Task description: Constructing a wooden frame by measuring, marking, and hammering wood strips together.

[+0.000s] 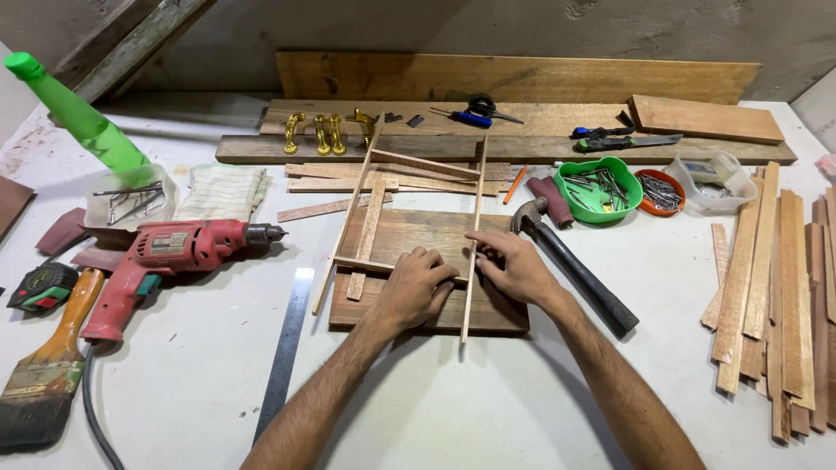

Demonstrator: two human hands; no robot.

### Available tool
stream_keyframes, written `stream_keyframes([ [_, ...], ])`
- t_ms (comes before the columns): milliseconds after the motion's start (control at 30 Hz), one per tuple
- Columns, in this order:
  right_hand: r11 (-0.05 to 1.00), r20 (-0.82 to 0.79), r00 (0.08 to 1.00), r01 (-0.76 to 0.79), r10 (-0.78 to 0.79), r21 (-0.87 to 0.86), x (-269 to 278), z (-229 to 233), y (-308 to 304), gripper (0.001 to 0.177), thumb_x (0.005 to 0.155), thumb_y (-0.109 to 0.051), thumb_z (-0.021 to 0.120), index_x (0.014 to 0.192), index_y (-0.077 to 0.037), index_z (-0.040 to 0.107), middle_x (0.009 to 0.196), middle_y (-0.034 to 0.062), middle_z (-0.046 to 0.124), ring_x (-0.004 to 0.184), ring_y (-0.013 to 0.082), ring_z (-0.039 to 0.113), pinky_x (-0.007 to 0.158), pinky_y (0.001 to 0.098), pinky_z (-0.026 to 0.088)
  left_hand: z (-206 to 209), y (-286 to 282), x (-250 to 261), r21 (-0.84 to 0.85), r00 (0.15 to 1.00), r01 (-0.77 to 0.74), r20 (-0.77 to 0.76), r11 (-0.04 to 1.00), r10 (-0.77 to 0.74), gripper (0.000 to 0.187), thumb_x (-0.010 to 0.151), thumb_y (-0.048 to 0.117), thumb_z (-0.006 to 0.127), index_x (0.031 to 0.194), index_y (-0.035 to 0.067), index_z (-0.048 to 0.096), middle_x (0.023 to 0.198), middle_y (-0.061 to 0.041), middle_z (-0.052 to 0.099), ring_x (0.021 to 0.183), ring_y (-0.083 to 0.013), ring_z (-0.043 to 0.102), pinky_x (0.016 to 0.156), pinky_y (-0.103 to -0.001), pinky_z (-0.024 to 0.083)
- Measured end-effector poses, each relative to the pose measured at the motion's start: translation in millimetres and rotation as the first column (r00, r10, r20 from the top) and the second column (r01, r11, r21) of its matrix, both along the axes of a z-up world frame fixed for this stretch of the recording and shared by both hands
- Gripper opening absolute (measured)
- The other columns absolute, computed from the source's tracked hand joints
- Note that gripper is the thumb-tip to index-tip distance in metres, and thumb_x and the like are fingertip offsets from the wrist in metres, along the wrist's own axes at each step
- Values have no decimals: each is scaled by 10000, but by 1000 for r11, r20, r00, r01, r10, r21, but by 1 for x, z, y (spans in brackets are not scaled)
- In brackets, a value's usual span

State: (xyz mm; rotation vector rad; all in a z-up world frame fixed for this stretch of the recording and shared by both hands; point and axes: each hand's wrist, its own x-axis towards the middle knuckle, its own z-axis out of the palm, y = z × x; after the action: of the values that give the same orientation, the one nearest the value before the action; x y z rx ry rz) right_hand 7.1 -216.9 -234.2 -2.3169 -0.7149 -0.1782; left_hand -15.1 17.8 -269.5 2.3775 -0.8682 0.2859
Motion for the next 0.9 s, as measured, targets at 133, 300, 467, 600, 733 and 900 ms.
stream_keyframes([
  [133, 998, -44, 997, 62, -60, 28, -14, -7, -1, 470, 858, -166, 717, 1323, -122, 665, 1198, 99, 733, 1067, 265, 696, 941, 379, 546, -3, 0, 1, -28, 999, 8, 46, 1000, -7, 170, 898, 196, 742, 1046, 112, 744, 926, -43, 621, 905, -226, 548, 811, -399, 444],
  [300, 996, 32, 996, 81, -83, 39, -19, -22, 0, 385, 860, -207, 744, 1233, -113, 732, 1225, 115, 739, 1147, 276, 666, 1020, 388, 517, -5, -2, 0, -76, 993, 20, 114, 997, -11, 179, 893, 196, 737, 1052, 115, 737, 942, -50, 620, 926, -245, 555, 818, -416, 429],
  [467, 995, 51, 995, 82, -85, 49, -18, -20, -3, 382, 862, -197, 744, 1232, -107, 731, 1190, 107, 745, 1104, 270, 687, 988, 378, 538, -8, -3, 3, 13, 999, 5, 47, 1000, -6, 204, 933, 205, 711, 1114, 113, 722, 971, -63, 633, 943, -234, 561, 847, -429, 433],
  [600, 988, 34, 988, 148, -150, 50, -22, 10, 10, 379, 869, -193, 740, 1236, -106, 718, 1042, 94, 738, 927, 227, 708, 793, 338, 597, -5, 5, -1, -31, 984, 18, 177, 999, -12, 326, 900, 239, 745, 1173, 67, 694, 1071, -123, 663, 1067, -255, 580, 992, -475, 424],
  [733, 995, 159, 982, 95, -100, 35, -27, 28, 46, 312, 895, -170, 728, 1197, -97, 733, 942, 94, 717, 850, 204, 687, 695, 336, 596, 21, 43, -27, -98, 962, -38, 266, 994, 63, 424, 862, 257, 763, 1211, 31, 680, 1177, -152, 664, 1145, -297, 576, 1005, -478, 431],
  [900, 983, 103, 978, -184, 181, 14, -48, 53, 132, 188, 915, -142, 708, 1078, -72, 770, 890, 107, 734, 757, 218, 704, 634, 348, 589, 38, 119, -78, -37, 840, -538, 67, 842, 539, 293, 924, 274, 729, 1115, 52, 701, 1104, -126, 656, 1068, -286, 597, 959, -427, 516],
])
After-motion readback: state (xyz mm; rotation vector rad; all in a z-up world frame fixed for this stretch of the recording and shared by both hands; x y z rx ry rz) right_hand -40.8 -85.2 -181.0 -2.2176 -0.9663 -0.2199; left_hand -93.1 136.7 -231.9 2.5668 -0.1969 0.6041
